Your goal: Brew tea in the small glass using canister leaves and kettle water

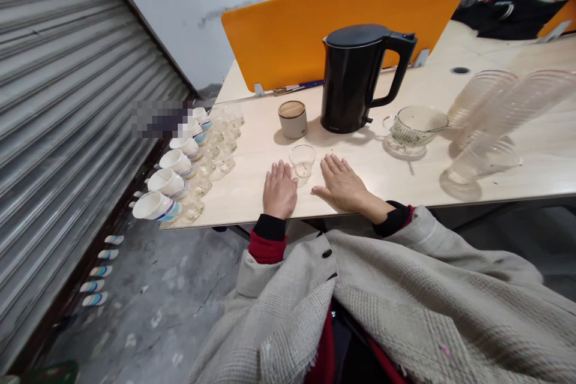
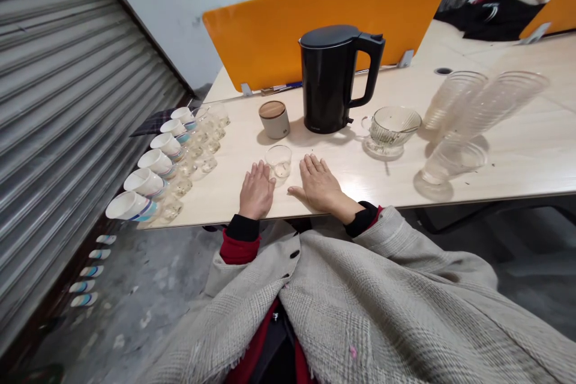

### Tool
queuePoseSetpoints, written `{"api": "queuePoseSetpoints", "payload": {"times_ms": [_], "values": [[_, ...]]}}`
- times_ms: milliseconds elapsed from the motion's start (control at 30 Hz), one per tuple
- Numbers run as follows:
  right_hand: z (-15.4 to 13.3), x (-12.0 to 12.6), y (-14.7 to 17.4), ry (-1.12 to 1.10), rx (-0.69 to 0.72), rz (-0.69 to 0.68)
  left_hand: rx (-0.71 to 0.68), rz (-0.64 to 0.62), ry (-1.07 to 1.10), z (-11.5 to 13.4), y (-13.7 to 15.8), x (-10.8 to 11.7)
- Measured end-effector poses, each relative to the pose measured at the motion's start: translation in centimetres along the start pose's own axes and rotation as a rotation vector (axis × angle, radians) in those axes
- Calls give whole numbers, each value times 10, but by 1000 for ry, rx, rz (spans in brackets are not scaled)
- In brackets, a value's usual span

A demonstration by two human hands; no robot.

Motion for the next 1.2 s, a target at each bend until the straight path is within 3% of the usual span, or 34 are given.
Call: {"api": "queuePoseSetpoints", "payload": {"times_ms": [1200], "values": [[-6,11,2,-5,-18,-41,-2,13,-1,0,-1,1]]}}
Point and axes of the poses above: each hand's wrist, its own y-axis away from the middle knuckle, its own x-axis out of the back of the hand, z = x × y, the point moved 1 cm from there along -y, towards the middle knuckle, and after that the axes turned 11 degrees about -z, right-handed, at the moved point
